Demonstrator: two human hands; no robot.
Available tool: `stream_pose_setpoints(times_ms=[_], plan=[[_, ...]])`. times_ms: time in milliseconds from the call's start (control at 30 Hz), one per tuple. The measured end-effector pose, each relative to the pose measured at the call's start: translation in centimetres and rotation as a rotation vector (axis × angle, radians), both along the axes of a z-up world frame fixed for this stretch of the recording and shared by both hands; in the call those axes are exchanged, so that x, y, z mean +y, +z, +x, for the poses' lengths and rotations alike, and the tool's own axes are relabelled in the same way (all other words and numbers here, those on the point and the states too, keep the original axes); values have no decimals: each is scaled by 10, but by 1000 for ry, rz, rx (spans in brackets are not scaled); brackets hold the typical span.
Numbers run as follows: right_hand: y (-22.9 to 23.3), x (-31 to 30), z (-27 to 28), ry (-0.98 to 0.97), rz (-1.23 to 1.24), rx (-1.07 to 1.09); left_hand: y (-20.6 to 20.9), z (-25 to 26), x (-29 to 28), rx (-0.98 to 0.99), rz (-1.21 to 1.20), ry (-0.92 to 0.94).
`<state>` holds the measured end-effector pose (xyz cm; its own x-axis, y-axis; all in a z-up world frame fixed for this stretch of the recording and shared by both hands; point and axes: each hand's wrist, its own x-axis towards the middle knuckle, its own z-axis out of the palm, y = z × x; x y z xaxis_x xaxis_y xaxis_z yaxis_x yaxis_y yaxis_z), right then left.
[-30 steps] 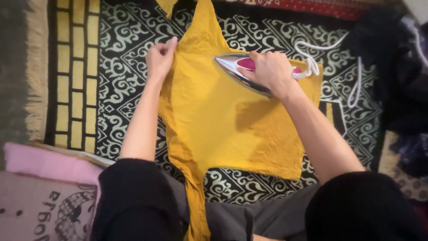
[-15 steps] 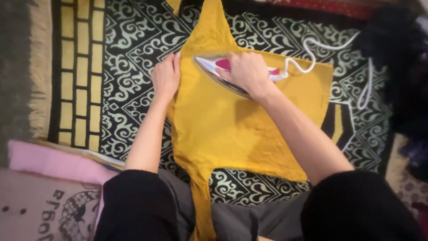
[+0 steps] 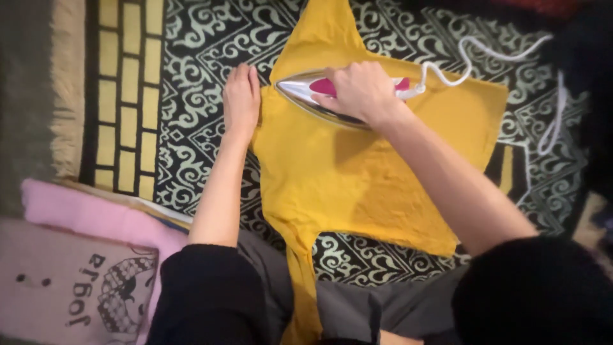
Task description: Ironing a yellow long-sleeved shirt and then folding it on the floor.
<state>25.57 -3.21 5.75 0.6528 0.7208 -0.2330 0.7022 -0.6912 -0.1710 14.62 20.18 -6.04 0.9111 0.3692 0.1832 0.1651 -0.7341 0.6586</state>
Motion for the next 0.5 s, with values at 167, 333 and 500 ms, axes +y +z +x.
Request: stream_pose_setpoints(times_ms=[167, 333, 500], plan=[[3, 20, 20, 18, -81, 14, -35, 3, 12, -54, -198, 84], [15, 1, 12, 18, -153, 59, 26, -66, -12, -124, -256, 451], [37, -83, -5, 27, -295, 92, 21, -160, -43, 111, -416, 435]])
